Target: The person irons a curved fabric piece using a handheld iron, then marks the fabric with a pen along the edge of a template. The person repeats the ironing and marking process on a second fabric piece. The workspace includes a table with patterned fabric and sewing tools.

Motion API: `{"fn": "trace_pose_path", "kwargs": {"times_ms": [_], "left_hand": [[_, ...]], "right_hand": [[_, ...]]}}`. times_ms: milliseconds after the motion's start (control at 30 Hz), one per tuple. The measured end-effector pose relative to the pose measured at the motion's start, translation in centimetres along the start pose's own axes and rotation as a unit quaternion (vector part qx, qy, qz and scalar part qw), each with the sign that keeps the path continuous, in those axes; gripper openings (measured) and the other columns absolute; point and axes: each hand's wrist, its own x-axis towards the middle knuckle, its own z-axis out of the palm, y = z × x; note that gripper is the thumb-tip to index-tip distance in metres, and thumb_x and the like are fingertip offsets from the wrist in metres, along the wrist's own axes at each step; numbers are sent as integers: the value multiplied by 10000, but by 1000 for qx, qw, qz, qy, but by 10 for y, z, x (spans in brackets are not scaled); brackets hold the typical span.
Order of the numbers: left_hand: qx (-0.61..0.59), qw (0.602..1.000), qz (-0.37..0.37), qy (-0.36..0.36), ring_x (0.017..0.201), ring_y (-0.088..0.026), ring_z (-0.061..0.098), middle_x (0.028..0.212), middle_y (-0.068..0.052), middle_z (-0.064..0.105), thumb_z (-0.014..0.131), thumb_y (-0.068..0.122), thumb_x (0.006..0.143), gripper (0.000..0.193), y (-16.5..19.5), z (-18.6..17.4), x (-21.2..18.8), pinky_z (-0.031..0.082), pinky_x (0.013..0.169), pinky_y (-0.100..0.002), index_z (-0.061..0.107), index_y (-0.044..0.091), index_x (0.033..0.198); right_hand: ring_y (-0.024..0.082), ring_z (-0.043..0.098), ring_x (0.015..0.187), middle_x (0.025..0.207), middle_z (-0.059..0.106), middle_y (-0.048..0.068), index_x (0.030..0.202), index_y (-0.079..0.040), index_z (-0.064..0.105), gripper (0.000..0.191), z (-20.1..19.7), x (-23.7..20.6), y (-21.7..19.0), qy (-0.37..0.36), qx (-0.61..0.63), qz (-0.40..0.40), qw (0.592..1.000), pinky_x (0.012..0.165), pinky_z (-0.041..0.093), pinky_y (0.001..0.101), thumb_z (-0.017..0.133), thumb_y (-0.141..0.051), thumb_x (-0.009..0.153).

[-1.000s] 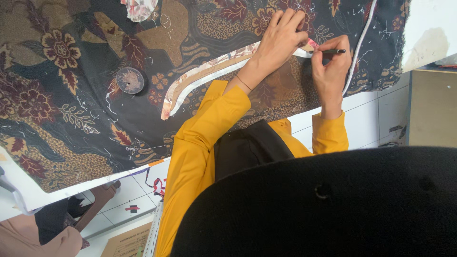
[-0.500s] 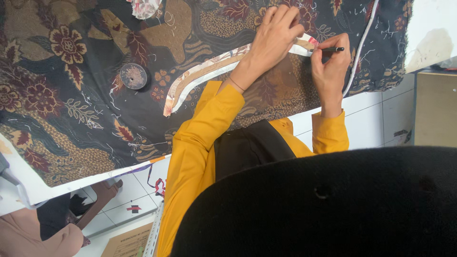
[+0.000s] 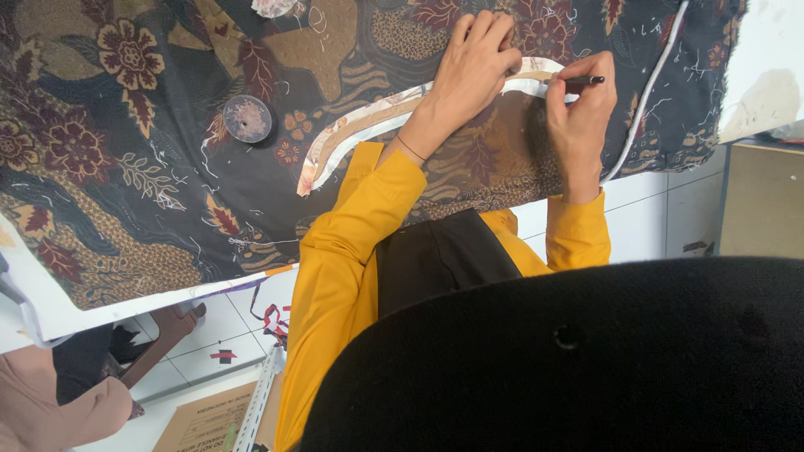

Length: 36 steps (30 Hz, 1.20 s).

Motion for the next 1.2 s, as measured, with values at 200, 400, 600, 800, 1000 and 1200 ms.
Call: {"fn": "trace_pose_path", "kwargs": {"times_ms": [200,400,600,800,1000,1200], "left_hand": [[-11,1000,-3,0,1036,-246,501,990,-38,517,742,93,749,74,-1,-5,-1,373,959,-418,701,145,782],[-22,1000,-4,16,1045,-244,502,998,-34,520,744,96,736,86,-4,-10,0,375,959,-413,703,145,794],[-22,1000,-10,8,1035,-244,507,986,-35,523,743,94,745,76,-3,-9,-1,374,951,-414,709,151,782],[-27,999,-2,17,1038,-248,510,1002,-48,527,736,103,767,56,-2,-17,-5,372,965,-416,719,146,801],[34,999,-8,-7,1069,-251,503,1026,-51,520,736,88,811,40,-15,-48,-38,362,1013,-418,711,118,821],[25,999,-26,-8,1060,-258,498,1014,-44,516,751,96,782,55,-19,-57,-52,364,996,-421,725,133,812]], "right_hand": [[241,655,957,1069,573,147,1065,39,539,143,15,0,-7,-27,56,-20,998,820,608,316,644,119,1008],[263,640,933,1049,554,151,1049,38,528,144,12,5,-13,-11,-12,-24,1000,808,578,321,634,120,997],[267,648,926,1055,557,153,1063,38,523,142,21,1,-12,-28,24,-21,999,822,588,327,638,107,1014],[265,635,917,1043,539,149,1030,48,514,146,14,-1,-10,-9,-41,-38,998,822,574,347,632,128,1001],[292,621,893,1037,514,170,1049,28,513,168,20,0,-24,-19,-85,-44,995,747,544,344,629,123,974],[323,603,899,1019,520,167,1054,27,520,179,58,-7,-54,-69,-50,-108,990,770,499,403,653,96,954]]}}
